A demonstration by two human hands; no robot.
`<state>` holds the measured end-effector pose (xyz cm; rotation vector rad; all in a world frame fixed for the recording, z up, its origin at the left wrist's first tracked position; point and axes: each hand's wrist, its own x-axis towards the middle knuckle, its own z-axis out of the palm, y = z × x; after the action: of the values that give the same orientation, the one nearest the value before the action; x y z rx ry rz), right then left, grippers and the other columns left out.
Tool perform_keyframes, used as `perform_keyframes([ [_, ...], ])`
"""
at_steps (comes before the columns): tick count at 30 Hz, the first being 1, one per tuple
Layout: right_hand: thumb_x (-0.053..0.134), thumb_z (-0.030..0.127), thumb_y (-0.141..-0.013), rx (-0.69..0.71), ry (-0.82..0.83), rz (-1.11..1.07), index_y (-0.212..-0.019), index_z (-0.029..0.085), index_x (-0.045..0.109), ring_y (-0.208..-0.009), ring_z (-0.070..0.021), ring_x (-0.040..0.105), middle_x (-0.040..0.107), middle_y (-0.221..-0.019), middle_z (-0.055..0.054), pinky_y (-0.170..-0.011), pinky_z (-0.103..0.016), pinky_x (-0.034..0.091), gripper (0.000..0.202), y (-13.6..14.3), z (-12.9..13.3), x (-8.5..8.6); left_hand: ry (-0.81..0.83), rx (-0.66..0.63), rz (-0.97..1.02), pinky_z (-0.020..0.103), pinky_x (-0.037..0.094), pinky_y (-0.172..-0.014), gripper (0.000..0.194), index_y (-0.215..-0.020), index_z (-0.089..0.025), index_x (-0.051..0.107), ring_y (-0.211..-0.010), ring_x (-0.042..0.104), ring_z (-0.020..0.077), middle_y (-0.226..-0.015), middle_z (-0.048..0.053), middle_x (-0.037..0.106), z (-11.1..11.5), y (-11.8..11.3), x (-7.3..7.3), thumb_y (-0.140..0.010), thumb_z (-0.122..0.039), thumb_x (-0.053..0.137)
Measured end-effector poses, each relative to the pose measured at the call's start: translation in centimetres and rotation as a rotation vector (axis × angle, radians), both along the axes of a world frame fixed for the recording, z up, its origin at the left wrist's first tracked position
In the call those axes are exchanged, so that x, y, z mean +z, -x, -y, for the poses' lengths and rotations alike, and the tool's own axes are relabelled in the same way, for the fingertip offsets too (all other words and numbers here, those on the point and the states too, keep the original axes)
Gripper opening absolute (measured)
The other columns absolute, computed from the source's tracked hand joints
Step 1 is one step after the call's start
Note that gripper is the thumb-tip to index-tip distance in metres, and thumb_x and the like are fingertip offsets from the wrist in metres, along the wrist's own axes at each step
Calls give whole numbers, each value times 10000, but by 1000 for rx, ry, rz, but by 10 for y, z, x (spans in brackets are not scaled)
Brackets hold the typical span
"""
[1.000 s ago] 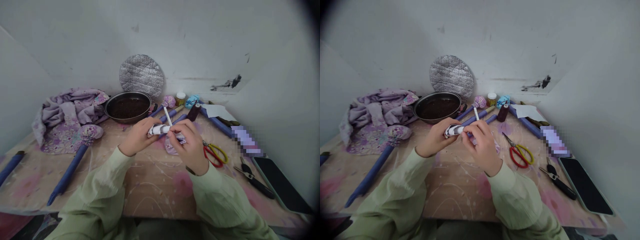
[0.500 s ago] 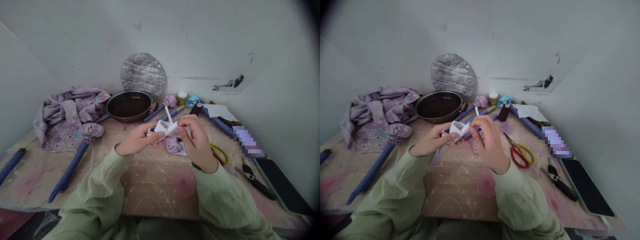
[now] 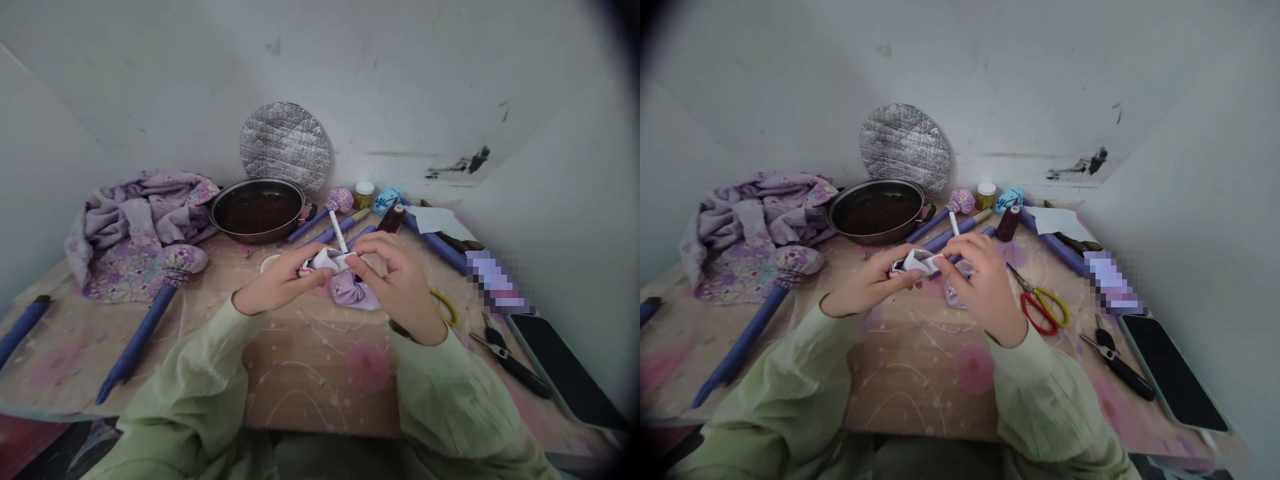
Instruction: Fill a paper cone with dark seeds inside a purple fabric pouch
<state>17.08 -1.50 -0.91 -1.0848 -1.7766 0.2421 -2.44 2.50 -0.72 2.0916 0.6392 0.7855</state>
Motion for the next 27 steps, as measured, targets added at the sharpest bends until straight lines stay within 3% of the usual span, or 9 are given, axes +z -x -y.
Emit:
perform_keyframes([
  [7, 571, 209, -870, 187, -49, -95, -864, 223, 602, -898, -169, 572, 574, -903, -30, -795, -351, 472, 34, -5, 4, 10, 100, -78, 73, 222, 395, -557, 228, -984, -134, 573, -621, 519, 101, -714, 0, 589, -2, 5, 3, -893, -341, 538],
  [10, 604, 274, -850, 147, -74, -27, -856, 221, 609, -872, -177, 568, 579, -882, -32, -784, -360, 464, 53, -6, 4, 11, -36, 3, 40, 218, 397, -577, 198, -929, -137, 573, -635, 517, 99, -721, -4, 586, 0, 3, 4, -894, -328, 537],
  [16, 570, 309, -877, -34, -83, 185, -784, 211, 648, -761, -167, 549, 589, -772, -29, -715, -352, 445, 156, -8, 0, 4, -405, 86, -123, 247, 447, -729, 175, -1031, -150, 569, -801, 578, 133, -923, 49, 641, 1, -2, 0, -914, -251, 489],
  [20, 582, 222, -866, 62, -101, 230, -832, 197, 672, -742, -148, 572, 593, -807, -31, -659, -310, 470, 99, -7, 1, 5, -423, 104, -115, 263, 465, -785, 222, -1096, -164, 551, -889, 604, 157, -1016, 68, 647, 2, -1, -2, -904, -270, 513],
  [24, 556, 132, -863, 145, -144, 214, -819, 175, 672, -721, -126, 570, 579, -817, -36, -613, -269, 476, 131, -5, 6, 11, -394, 67, -26, 271, 476, -800, 525, -1321, -197, 393, -925, 614, 172, -1102, 83, 631, 6, -1, -2, -857, -331, 600],
  [27, 588, 94, -831, 137, -167, 178, -802, 185, 668, -723, -119, 565, 569, -805, -26, -598, -255, 476, 125, -5, 9, 15, -447, 32, 40, 266, 466, -849, 426, -1271, -194, 424, -988, 593, 166, -1128, 88, 609, 8, -2, -1, -879, -274, 571],
])
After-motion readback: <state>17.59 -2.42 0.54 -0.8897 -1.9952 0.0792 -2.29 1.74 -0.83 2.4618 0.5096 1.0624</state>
